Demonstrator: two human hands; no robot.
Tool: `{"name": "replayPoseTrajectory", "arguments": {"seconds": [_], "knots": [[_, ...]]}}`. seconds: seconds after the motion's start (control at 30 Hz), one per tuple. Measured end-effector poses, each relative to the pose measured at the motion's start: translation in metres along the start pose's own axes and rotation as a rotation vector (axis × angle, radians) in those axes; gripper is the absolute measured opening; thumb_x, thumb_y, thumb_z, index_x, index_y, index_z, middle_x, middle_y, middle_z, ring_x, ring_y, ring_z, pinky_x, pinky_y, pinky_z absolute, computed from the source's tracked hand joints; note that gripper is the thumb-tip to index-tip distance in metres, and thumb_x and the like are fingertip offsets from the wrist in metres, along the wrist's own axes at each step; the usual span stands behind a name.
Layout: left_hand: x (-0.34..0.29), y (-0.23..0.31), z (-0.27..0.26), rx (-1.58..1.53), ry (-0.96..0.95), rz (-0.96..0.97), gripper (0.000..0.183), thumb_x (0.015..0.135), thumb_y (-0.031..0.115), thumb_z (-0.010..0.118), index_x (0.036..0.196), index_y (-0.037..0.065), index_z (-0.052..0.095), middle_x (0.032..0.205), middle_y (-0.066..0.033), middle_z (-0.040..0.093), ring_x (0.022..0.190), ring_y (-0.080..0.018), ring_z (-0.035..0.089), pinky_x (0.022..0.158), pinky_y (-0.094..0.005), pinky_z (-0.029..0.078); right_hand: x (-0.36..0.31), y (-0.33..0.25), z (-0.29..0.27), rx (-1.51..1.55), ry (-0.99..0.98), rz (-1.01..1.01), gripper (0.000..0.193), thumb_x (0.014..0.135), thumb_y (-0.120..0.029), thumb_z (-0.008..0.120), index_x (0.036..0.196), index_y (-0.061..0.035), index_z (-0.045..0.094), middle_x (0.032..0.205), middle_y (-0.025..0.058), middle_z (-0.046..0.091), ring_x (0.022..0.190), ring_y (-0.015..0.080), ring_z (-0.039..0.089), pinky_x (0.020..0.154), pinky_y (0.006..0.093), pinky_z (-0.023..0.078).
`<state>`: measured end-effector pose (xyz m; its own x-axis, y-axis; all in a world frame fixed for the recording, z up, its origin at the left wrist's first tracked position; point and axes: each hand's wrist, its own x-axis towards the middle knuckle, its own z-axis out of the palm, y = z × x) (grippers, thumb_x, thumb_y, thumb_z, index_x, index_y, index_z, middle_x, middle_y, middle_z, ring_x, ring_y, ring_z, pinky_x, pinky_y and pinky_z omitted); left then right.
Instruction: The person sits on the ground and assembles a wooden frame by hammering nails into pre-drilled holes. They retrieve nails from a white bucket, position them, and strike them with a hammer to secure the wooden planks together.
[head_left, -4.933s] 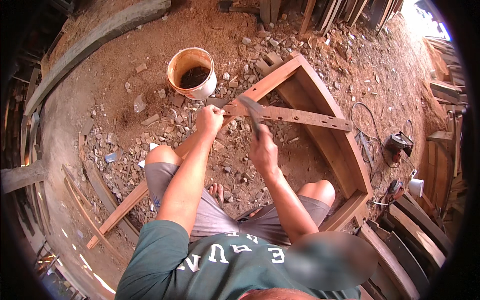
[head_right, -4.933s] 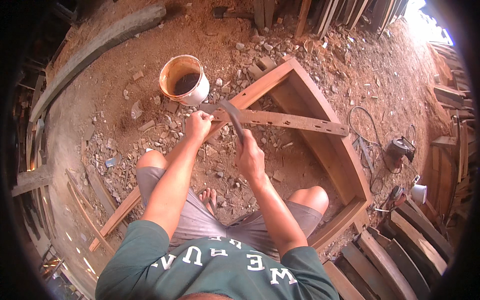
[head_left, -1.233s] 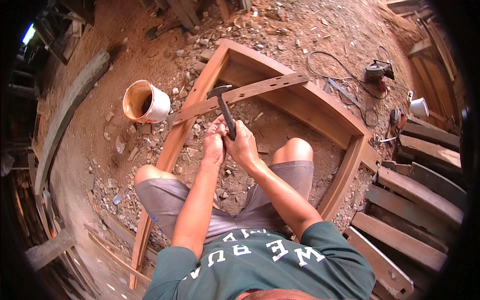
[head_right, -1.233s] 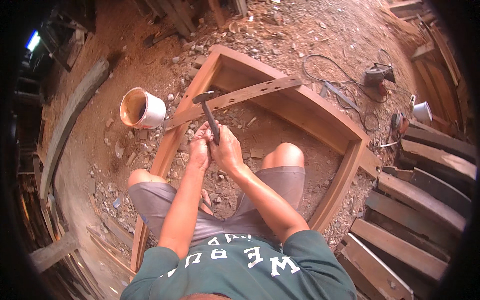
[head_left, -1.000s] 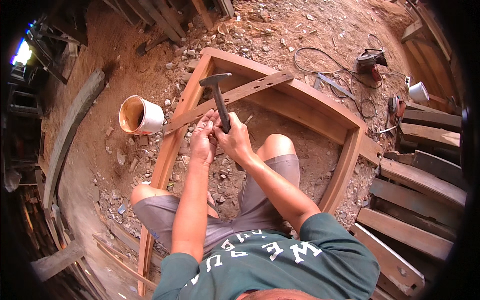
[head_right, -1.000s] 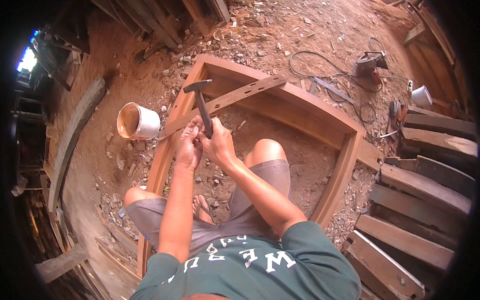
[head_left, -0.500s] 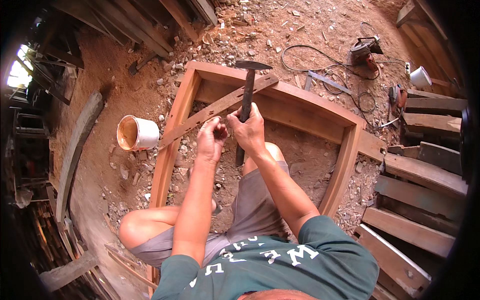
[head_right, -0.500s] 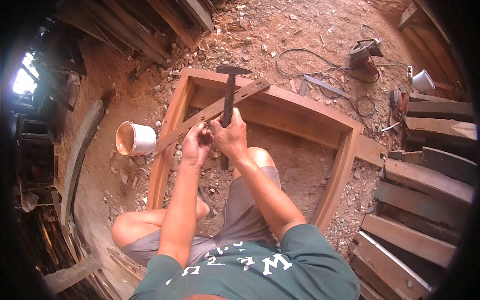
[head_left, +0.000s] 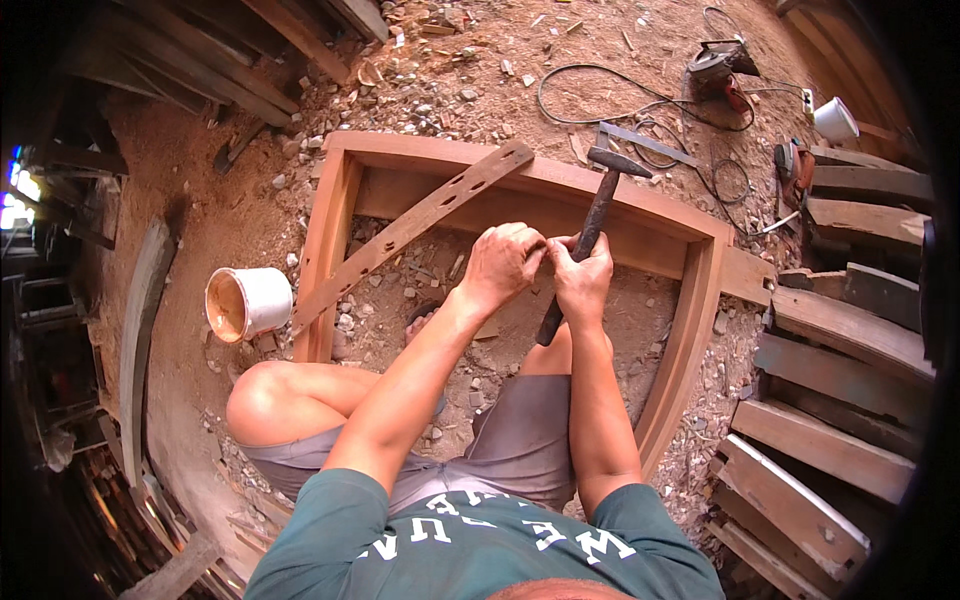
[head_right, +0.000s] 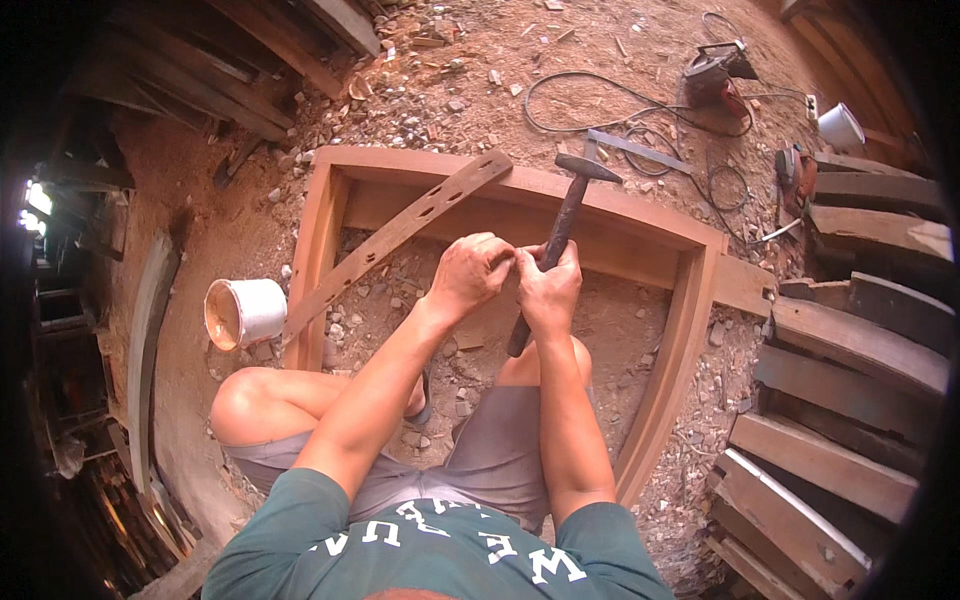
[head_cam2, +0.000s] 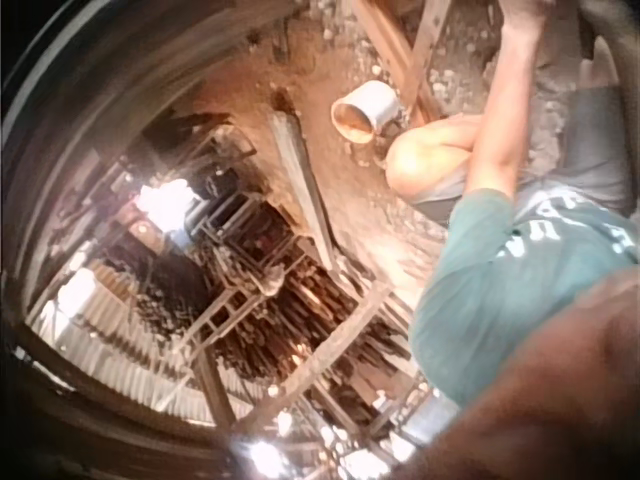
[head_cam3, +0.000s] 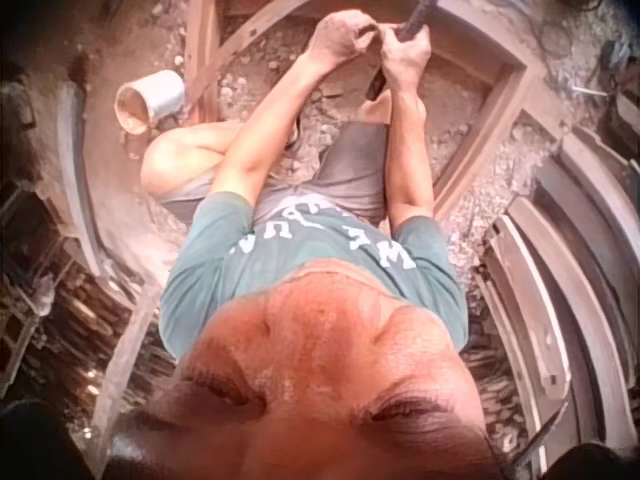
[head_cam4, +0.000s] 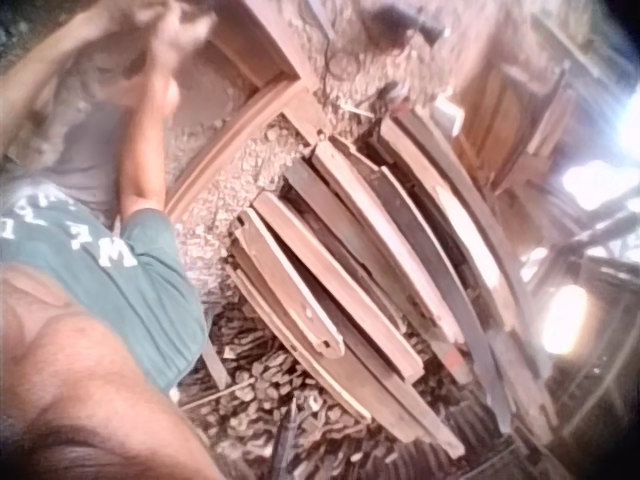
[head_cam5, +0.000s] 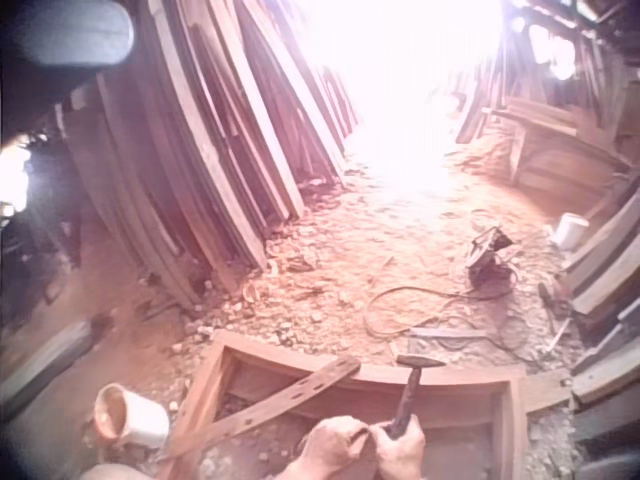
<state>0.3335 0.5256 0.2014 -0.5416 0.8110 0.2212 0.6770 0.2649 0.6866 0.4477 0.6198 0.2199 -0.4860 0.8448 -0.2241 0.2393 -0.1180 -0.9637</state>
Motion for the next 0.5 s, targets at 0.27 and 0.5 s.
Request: {"name": "replayPoseTrajectory", "arguments": {"seconds": [0.27, 0.5], "knots": [[0.087, -0.113, 0.007, -0.135, 0.375, -0.505, 0.015, 0.091, 0.024, 0.077, 0.096, 0.011, 0.081, 0.099, -0.0121, 0.074, 0.087, -0.0297, 0.073, 0.077, -0.0415, 0.057, -0.01, 0.029, -0.039, -0.052, 0.025, -0.03, 0.013, 0.095, -0.008, 0.074, 0.094, -0.0036, 0.062, 0.074, -0.0023, 0.06, 0.062, 0.0061, 0.052, 0.056, 0.0261, 0.043], [0.098, -0.13, 0.041, -0.088, 0.289, -0.382, 0.013, 0.088, 0.027, 0.079, 0.095, 0.016, 0.08, 0.096, -0.0095, 0.071, 0.097, -0.03, 0.069, 0.088, -0.0462, 0.05, -0.017, 0.037, -0.046, -0.077, -0.068, 0.063, 0.016, 0.095, -0.01, 0.074, 0.091, -0.0054, 0.059, 0.07, -0.0046, 0.056, 0.061, 0.0046, 0.049, 0.054, 0.0253, 0.04]]}}
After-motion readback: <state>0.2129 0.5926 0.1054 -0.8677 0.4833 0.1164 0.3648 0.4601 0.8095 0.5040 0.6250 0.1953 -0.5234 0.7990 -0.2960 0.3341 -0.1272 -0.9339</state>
